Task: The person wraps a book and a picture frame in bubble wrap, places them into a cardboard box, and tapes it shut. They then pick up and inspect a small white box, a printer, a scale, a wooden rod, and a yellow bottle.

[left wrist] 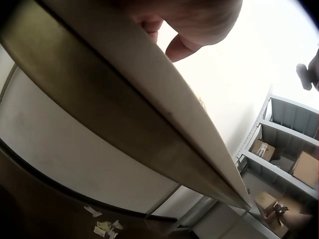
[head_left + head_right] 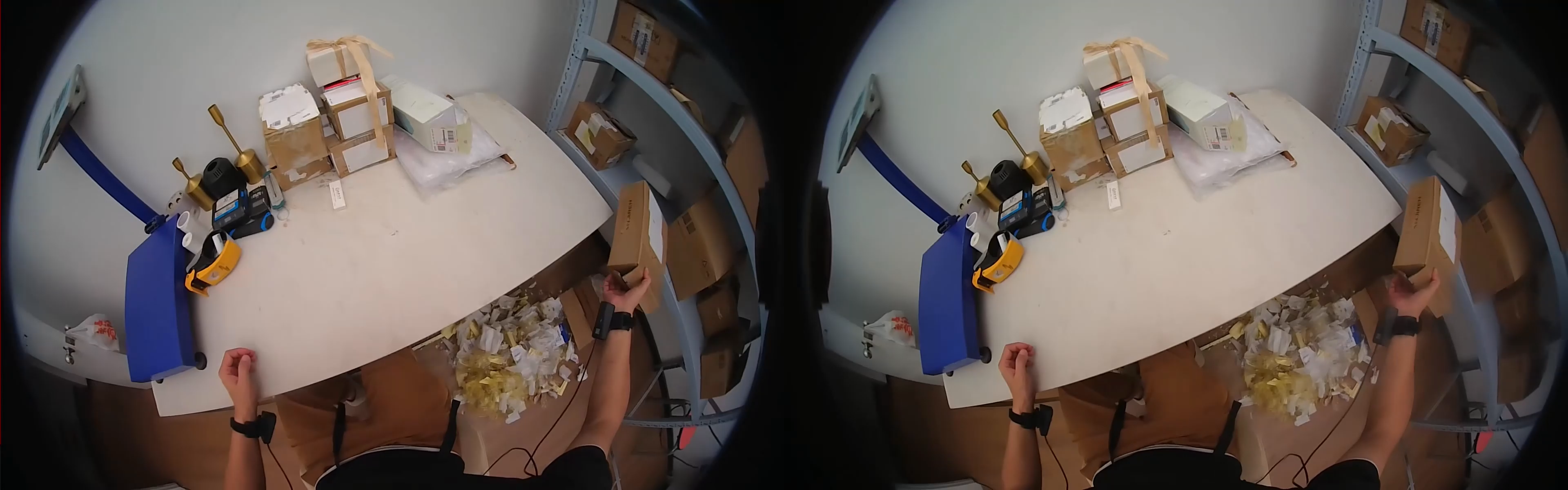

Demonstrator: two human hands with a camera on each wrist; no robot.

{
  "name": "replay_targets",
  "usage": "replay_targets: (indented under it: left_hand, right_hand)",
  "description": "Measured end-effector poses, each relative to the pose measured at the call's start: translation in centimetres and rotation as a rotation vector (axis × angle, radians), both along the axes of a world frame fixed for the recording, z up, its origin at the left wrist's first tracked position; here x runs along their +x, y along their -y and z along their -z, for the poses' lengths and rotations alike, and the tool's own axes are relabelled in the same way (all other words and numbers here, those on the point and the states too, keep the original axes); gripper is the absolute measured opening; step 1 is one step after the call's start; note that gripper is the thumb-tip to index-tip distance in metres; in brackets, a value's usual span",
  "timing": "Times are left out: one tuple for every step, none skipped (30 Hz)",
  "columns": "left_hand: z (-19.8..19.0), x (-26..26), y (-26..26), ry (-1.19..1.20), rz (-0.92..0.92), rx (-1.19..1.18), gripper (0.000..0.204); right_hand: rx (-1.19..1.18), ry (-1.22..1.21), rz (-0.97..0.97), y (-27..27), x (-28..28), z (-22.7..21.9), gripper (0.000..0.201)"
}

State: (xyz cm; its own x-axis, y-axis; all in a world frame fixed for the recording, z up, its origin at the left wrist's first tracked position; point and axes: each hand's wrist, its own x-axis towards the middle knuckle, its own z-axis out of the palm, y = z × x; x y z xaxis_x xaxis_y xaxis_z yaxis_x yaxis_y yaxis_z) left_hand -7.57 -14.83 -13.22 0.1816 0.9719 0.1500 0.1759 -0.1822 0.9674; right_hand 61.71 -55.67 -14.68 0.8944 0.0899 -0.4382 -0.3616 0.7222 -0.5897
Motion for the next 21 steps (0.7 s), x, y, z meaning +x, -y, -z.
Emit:
replay_targets:
  left_hand:
    - [-0.1,0.1,0.1,-0.004,-0.017,-0.005,0.007]
    - [-0.1,0.3,0.1,-0.048,-0.018,0.008,0.007]
    - [-0.1,0.4,0.1,-0.095,-0.013,0.018,0.006]
    - [-0.2,0.4,0.3,-0.103,-0.016,0.004,0.006]
    - [-0.3,0.7,0.5,-0.100,-0.020,0.011,0.007]
    - [-0.3,1.0,0.5,-0.095,-0.024,0.021,0.007]
    - [-0.2,0.9,0.4,-0.095,-0.019,0.018,0.008]
    - [-0.2,0.9,0.5,-0.100,-0.020,0.008,0.008]
    - [-0.2,1.0,0.5,-0.120,-0.025,0.026,0.007]
    - [-0.2,1.3,0.4,-0.143,-0.026,0.043,0.007]
    - [0.0,1.9,-0.2,-0.191,-0.030,0.026,0.007]
    - [0.1,2.2,-0.3,-0.192,-0.021,0.025,0.007]
    - [0.0,2.0,0.2,-0.204,-0.037,0.048,0.007]
    - [-0.2,1.9,0.6,-0.216,-0.057,0.072,0.007]
    - [-0.3,2.0,0.6,-0.229,-0.053,0.072,0.007]
    - [-0.3,2.1,0.6,-0.231,-0.057,0.070,0.007]
    - [-0.4,2.2,0.7,-0.244,-0.059,0.071,0.006]
    - [-0.5,2.2,0.8,-0.260,-0.061,0.070,0.006]
    - [-0.5,2.1,0.8,-0.269,-0.064,0.069,0.006]
    - [-0.3,2.1,0.8,-0.272,-0.066,0.090,0.006]
    - [-0.1,2.1,0.6,-0.274,-0.062,0.109,0.006]
  right_hand:
    - [-0.069,0.028,0.056,-0.5,2.0,-0.3,0.070]
    - [-0.073,0.028,0.042,-1.0,4.1,-0.5,0.070]
    - [-0.157,0.034,0.063,-1.4,5.8,-0.7,0.067]
    - [-0.248,0.036,0.089,-1.5,7.2,-0.6,0.065]
    - [-0.288,-0.003,0.200,-2.5,8.8,-1.0,0.061]
    - [-0.298,-0.003,0.201,-2.9,10.7,-0.8,0.061]
    - [-0.309,0.052,0.188,-3.1,12.3,-0.6,0.061]
    - [-0.320,0.106,0.171,-3.2,14.4,0.0,0.061]
    - [-0.342,0.115,0.200,-3.6,16.8,0.6,0.061]
    - [-0.366,0.122,0.230,-3.3,19.0,1.5,0.060]
    - [-0.338,0.198,0.166,-1.8,21.1,3.1,0.058]
    - [-0.341,0.196,0.174,-1.9,22.6,3.2,0.058]
    - [-0.369,0.204,0.214,-2.3,24.4,2.9,0.057]
    - [-0.396,0.213,0.249,-2.9,25.4,2.7,0.057]
    - [-0.415,0.178,0.227,-2.8,25.9,2.2,0.058]
    - [-0.417,0.176,0.223,-2.9,26.4,1.9,0.058]
    - [-0.357,0.118,0.216,-2.6,27.4,1.9,0.056]
    - [-0.299,0.057,0.209,-2.0,28.8,2.3,0.053]
    - [-0.271,0.134,0.116,-0.1,31.2,4.2,0.061]
    - [-0.273,0.127,0.116,-0.1,31.2,4.6,0.061]
    - [-0.215,0.096,0.096,0.4,31.2,4.7,0.062]
